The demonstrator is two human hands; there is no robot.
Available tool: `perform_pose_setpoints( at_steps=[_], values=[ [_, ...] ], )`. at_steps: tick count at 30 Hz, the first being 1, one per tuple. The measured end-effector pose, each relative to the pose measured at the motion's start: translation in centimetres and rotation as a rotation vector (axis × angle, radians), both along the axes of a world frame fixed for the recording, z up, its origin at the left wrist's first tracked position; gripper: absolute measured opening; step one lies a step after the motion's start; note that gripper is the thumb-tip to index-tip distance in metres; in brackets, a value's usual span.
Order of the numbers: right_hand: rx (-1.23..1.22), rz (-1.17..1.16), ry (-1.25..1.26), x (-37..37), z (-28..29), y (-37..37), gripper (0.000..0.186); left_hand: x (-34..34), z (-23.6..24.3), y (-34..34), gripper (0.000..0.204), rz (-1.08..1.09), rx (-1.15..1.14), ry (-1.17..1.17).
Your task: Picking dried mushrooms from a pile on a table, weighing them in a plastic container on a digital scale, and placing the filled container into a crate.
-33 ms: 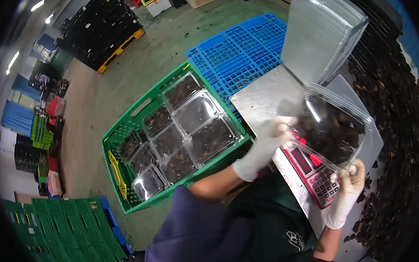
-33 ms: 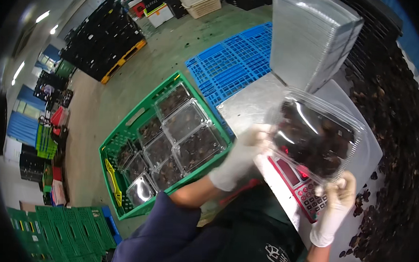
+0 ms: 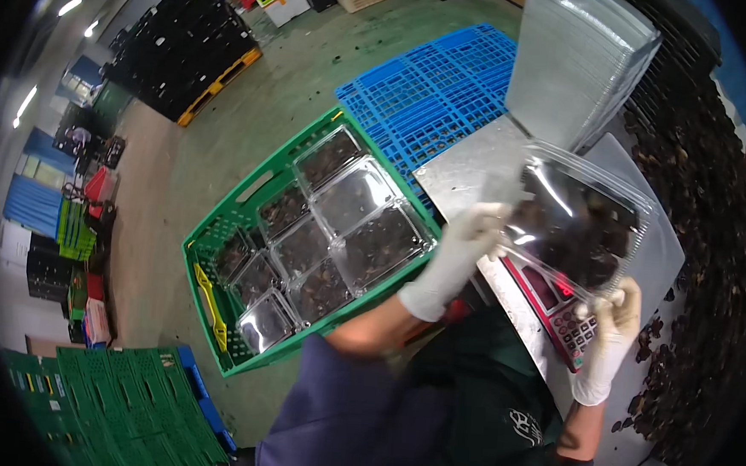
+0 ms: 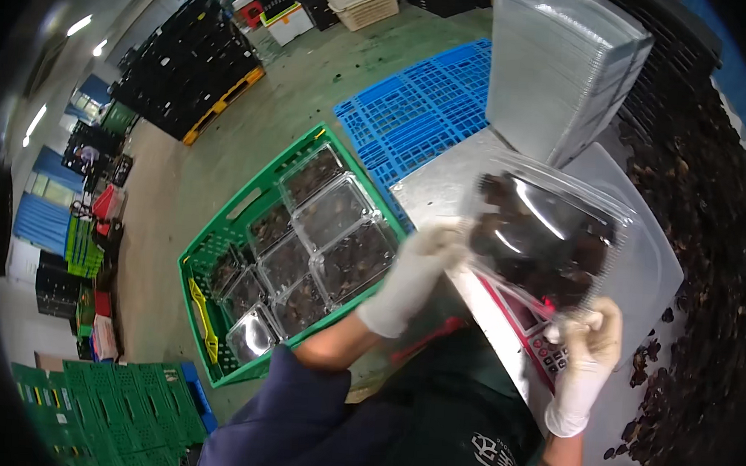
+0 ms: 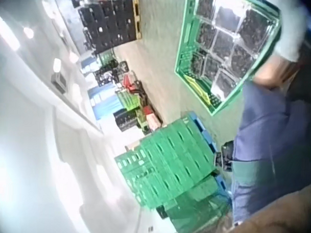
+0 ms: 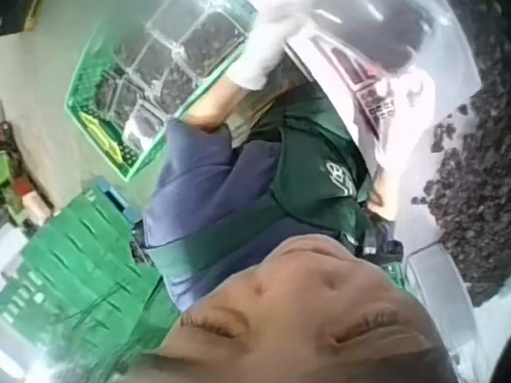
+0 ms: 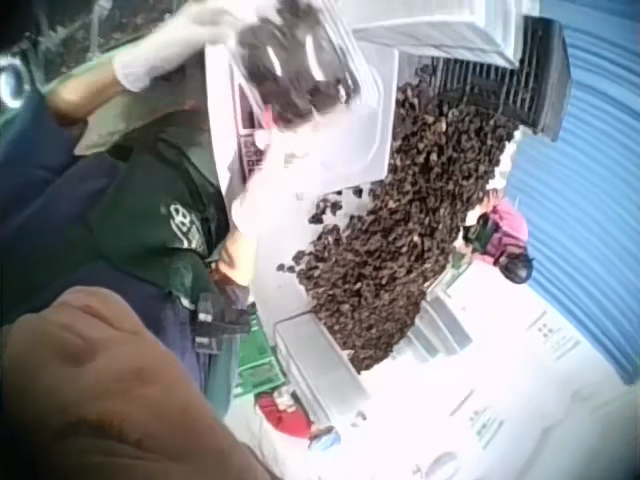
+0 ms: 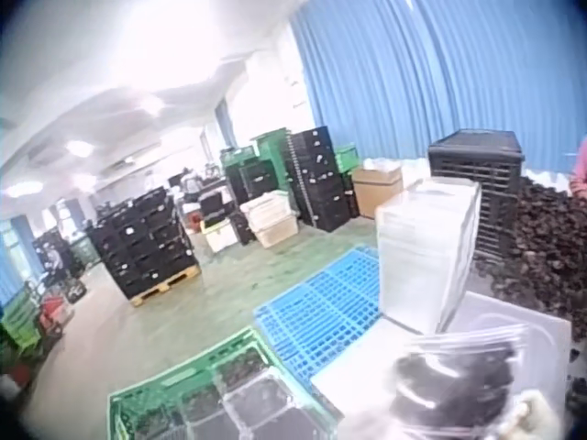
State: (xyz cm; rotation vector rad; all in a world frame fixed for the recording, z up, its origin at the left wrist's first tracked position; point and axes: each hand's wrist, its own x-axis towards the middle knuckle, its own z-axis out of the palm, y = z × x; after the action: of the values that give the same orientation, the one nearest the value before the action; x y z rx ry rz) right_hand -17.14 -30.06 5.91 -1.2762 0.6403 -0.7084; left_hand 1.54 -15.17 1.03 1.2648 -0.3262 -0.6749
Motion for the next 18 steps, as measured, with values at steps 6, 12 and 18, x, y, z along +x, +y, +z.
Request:
perform_pose_setpoints(
  at_steps=[6,12,18],
  values=[
    [-0.358,0.666,0.069,4.8,0.0,4.8,0.067,5.4,-1.4,20.9,0.045,0.53,-0.049,-0.16],
    [-0.362,0.589,0.194,2.9,-2.4,4.6,0.033,10.5,-11.6,42.6,0.027,0.907,0.222,-0.159],
    [-0.496,0.128,0.277,-3.4,-5.3,3.0,0.022,18.1,-16.7,39.7,0.05,0.732,1.856,-0.553]
  ],
)
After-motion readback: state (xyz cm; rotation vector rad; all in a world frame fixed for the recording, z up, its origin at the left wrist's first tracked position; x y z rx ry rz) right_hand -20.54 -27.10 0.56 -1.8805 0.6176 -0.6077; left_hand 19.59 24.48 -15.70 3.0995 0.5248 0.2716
